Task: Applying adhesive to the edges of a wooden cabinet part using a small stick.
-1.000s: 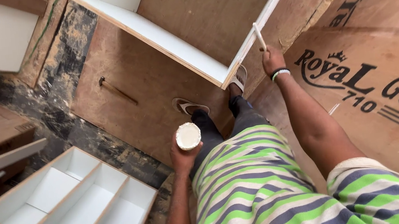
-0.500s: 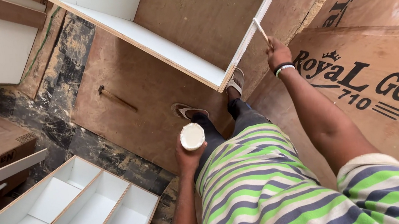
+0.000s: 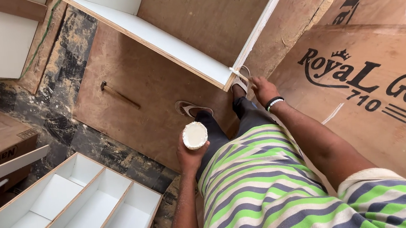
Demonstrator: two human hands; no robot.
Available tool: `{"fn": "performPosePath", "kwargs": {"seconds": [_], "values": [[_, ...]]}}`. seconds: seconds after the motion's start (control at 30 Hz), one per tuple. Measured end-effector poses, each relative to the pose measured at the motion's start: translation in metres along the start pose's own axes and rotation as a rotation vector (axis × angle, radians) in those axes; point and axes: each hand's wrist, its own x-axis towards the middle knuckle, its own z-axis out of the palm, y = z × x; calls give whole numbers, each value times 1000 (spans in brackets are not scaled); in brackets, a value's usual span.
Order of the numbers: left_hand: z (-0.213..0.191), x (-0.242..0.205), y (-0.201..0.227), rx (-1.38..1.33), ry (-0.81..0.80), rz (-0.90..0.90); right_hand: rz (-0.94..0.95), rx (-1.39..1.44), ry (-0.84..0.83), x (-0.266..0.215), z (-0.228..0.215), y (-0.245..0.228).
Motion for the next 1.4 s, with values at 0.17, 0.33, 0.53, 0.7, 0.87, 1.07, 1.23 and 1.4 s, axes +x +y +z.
{"fn": "performPosePath", "kwargs": {"seconds": [0.17, 0.33, 0.53, 0.7, 0.87, 1.07, 1.23, 1.4], "values": [[-2, 0, 0, -8, -27, -5, 5, -111, -114, -31, 1, 9], [-4, 4, -1, 25, -40, -33, -18, -25, -125, -21, -3, 20], [-11, 9, 2, -22, -42, 0, 82, -64, 121, -14, 9, 16], [-22, 20, -4, -33, 15, 84, -206, -117, -172, -31, 0, -24], [-38, 43, -6, -14, 50, 253, -70, 59, -228, -26, -78, -156], [-65, 75, -8, 248, 42, 501, -282, -134, -415, -28, -89, -254], [-92, 90, -9, 396, -16, 670, -257, -340, -288, -20, -2, -277], [-121, 104, -27, 433, 5, 761, -94, -400, -239, -38, 44, -331]]}}
